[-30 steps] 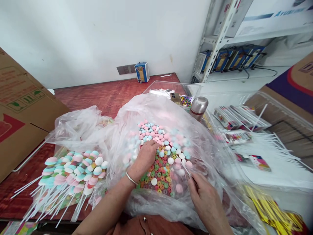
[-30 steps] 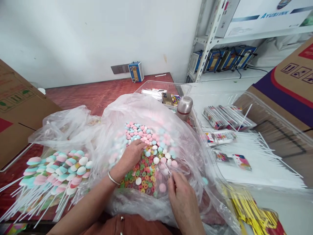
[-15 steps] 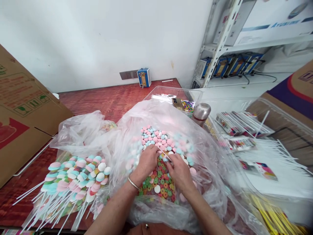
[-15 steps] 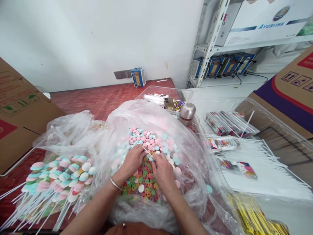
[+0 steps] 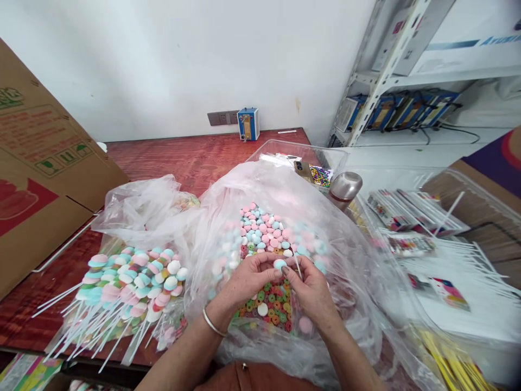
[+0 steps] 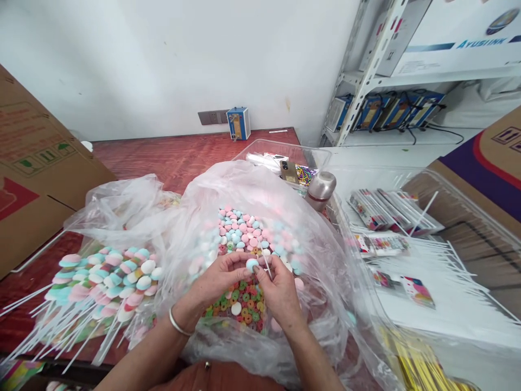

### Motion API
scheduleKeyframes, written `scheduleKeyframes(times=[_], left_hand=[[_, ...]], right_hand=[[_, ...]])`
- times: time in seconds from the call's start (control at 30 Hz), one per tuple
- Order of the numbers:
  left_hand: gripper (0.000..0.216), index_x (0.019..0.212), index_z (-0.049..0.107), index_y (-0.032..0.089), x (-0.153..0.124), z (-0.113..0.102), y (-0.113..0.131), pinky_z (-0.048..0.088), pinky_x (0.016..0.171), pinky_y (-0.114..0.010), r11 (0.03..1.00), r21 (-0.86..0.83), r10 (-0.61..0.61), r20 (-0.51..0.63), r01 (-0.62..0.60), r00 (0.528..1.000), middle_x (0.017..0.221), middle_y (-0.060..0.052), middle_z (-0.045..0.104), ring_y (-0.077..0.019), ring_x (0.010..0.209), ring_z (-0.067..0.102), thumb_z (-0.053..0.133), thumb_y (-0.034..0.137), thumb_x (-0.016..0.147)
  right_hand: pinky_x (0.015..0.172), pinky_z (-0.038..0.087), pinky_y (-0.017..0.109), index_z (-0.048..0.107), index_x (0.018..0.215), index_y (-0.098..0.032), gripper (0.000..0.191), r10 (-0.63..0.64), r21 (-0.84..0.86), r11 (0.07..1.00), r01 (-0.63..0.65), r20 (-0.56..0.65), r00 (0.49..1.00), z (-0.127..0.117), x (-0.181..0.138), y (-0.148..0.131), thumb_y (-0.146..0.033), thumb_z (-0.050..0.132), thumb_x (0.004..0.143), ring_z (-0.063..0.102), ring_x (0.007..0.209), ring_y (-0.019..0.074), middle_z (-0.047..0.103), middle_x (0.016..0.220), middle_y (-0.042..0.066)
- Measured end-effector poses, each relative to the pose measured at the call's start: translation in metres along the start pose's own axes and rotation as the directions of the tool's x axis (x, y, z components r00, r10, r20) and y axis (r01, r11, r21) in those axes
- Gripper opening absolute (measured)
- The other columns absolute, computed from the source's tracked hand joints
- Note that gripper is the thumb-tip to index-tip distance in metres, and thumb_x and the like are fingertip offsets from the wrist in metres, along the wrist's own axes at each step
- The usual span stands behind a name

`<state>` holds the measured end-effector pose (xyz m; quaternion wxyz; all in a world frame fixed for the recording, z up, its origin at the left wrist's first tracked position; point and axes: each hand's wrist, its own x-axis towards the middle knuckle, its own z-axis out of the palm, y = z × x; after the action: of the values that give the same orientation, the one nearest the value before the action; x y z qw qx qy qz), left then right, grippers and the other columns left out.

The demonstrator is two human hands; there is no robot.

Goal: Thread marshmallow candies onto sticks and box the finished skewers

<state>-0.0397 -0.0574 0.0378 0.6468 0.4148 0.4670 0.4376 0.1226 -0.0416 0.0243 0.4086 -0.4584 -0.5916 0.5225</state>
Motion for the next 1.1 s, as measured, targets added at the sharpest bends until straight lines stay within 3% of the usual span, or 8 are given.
scheduleKeyframes(times=[0.1, 0.17, 0.27, 0.33, 0.63, 0.77, 0.9, 1.1], left_hand=[[0.039, 0.105, 0.069, 0.016, -0.001, 0.001, -0.001, 0.054, 0.082, -0.031, 0.999, 0.011, 0.033, -0.057, -0.032, 0.998, 0.1, -0.007, 0.074, -0.0199, 0.091, 0.069, 0.078, 0.039, 0.074], [0.034, 0.102, 0.069, 0.016, 0.0, 0.001, -0.002, 0.054, 0.077, -0.03, 0.997, 0.056, 0.055, -0.152, -0.047, 0.987, 0.093, -0.005, 0.074, -0.0181, 0.085, 0.068, 0.075, 0.038, 0.077], [0.031, 0.101, 0.068, 0.015, 0.003, -0.001, -0.002, 0.051, 0.067, -0.026, 0.994, 0.104, 0.064, -0.302, -0.034, 0.951, 0.079, -0.002, 0.071, -0.0149, 0.073, 0.066, 0.073, 0.033, 0.076], [0.032, 0.102, 0.069, 0.015, 0.004, -0.002, 0.0, 0.05, 0.065, -0.024, 0.994, 0.102, 0.062, -0.362, -0.027, 0.93, 0.076, -0.001, 0.071, -0.0139, 0.07, 0.065, 0.073, 0.03, 0.074], [0.037, 0.105, 0.07, 0.014, 0.004, 0.0, -0.001, 0.056, 0.077, -0.03, 0.998, 0.038, 0.068, -0.323, -0.059, 0.944, 0.093, -0.007, 0.076, -0.0187, 0.085, 0.07, 0.075, 0.028, 0.071], [0.034, 0.108, 0.07, 0.015, 0.0, 0.0, -0.002, 0.057, 0.075, -0.03, 0.983, 0.165, 0.129, -0.295, -0.082, 0.947, 0.094, -0.007, 0.075, -0.0192, 0.085, 0.07, 0.072, 0.028, 0.076], [0.026, 0.104, 0.072, 0.016, -0.002, 0.0, -0.003, 0.055, 0.072, -0.028, 0.938, 0.313, 0.236, -0.253, -0.151, 0.938, 0.095, -0.007, 0.072, -0.017, 0.081, 0.067, 0.067, 0.025, 0.08], [0.026, 0.105, 0.073, 0.019, -0.001, 0.004, -0.011, 0.054, 0.068, -0.025, 0.852, 0.474, 0.364, -0.227, -0.224, 0.903, 0.095, -0.005, 0.07, -0.0139, 0.078, 0.064, 0.061, 0.017, 0.082]], right_hand=[[0.076, 0.049, 0.029, 0.058, 0.094, -0.021, 0.023, 0.007, -0.097, 0.995, -0.008, -0.007, 1.0, -0.002, -0.003, -0.004, -0.043, 0.057, 0.09, 0.064, 0.085, 0.0201, 0.069, 0.093, 0.004], [0.074, 0.048, 0.03, 0.058, 0.099, -0.022, 0.025, 0.016, -0.277, 0.961, -0.014, 0.003, 1.0, -0.005, -0.01, -0.007, -0.044, 0.047, 0.095, 0.064, 0.084, 0.0215, 0.07, 0.093, 0.005], [0.064, 0.043, 0.03, 0.058, 0.092, -0.023, 0.032, 0.019, -0.554, 0.833, 0.015, 0.056, 0.998, -0.009, -0.026, -0.01, -0.038, 0.031, 0.099, 0.062, 0.07, 0.0222, 0.066, 0.077, 0.004], [0.058, 0.039, 0.029, 0.055, 0.084, -0.024, 0.032, 0.01, -0.619, 0.782, 0.071, 0.127, 0.992, -0.008, -0.036, -0.011, -0.035, 0.028, 0.098, 0.059, 0.061, 0.0209, 0.062, 0.067, 0.002], [0.053, 0.034, 0.026, 0.05, 0.071, -0.024, 0.034, 0.051, -0.452, 0.891, 0.049, 0.206, 0.977, -0.001, -0.043, -0.023, -0.034, 0.033, 0.098, 0.052, 0.055, 0.0163, 0.058, 0.06, -0.001], [0.051, 0.034, 0.026, 0.054, 0.07, -0.023, 0.037, 0.14, -0.286, 0.955, -0.073, 0.221, 0.965, -0.003, -0.041, -0.025, -0.041, 0.037, 0.097, 0.049, 0.056, 0.0154, 0.054, 0.06, -0.002], [0.042, 0.026, 0.024, 0.061, 0.083, -0.021, 0.036, 0.288, -0.075, 0.958, -0.278, 0.249, 0.925, -0.001, -0.043, -0.023, -0.046, 0.038, 0.095, 0.033, 0.041, 0.012, 0.037, 0.047, -0.008], [0.039, 0.026, 0.024, 0.06, 0.088, -0.021, 0.034, 0.345, -0.076, 0.939, -0.336, 0.21, 0.915, 0.008, -0.038, -0.019, -0.045, 0.036, 0.093, 0.032, 0.036, 0.0119, 0.04, 0.044, -0.009]])
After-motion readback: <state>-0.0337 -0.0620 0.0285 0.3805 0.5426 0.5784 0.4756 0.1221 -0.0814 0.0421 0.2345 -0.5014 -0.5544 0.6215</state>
